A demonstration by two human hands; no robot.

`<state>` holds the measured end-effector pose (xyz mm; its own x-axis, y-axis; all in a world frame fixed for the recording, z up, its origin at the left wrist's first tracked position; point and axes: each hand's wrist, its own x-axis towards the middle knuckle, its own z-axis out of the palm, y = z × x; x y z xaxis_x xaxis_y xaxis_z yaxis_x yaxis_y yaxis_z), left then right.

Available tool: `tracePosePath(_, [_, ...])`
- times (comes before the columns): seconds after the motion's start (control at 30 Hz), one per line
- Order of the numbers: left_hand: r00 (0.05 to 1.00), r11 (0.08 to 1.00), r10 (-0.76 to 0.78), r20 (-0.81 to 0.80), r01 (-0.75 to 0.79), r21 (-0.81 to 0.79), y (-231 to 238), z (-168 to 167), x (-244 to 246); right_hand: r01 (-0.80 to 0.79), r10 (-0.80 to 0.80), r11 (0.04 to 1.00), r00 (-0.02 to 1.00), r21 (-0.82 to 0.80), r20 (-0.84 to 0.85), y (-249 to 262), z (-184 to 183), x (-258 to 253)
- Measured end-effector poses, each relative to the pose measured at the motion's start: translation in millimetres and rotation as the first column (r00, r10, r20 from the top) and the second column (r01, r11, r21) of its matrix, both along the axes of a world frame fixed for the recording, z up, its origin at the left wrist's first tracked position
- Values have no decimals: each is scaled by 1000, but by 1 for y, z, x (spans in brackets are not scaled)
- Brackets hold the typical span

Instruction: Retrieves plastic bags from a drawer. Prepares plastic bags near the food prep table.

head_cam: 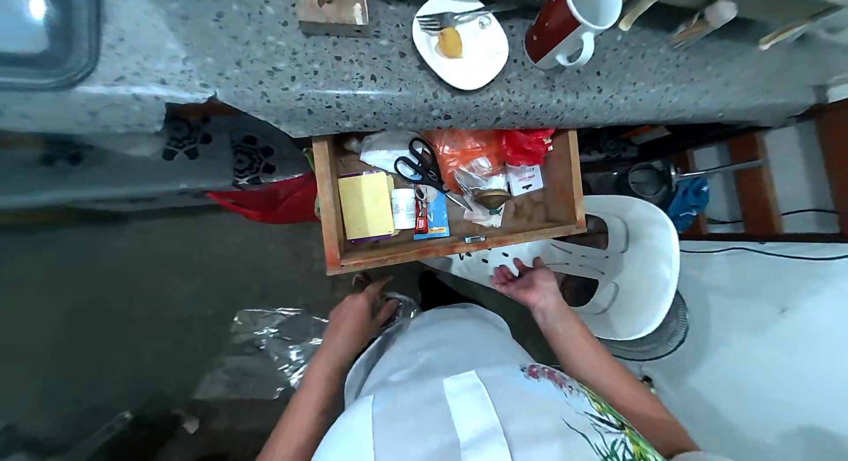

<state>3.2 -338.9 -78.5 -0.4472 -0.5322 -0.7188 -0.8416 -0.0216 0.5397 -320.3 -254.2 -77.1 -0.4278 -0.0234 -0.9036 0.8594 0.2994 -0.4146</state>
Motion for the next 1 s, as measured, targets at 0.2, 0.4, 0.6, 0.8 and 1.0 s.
tracePosePath(0.2, [988,979,103,-113,-121,-164,-20,5,-33,262,-212,934,954,-243,212,-61,31,-4])
tracePosePath(0.4, [967,951,193,-166,-226,-212,-56,8,-56,258,-186,910,953,-324,237,-113,30,-24])
tracePosePath(0.6, [679,738,580,-451,-672,-63,-61,23,-67,263,-162,860,953,-437,254,-189,15,-50])
tracePosePath(0.8, [-27,95,951,-309,-923,373,-30,50,-62,189,-37,800,963,-570,267,-234,-1,-69])
tracePosePath(1.0, [-501,-299,848,-174,-722,624,6,63,-45,-688,751,534,653,-492,-99,-175,-16,-9])
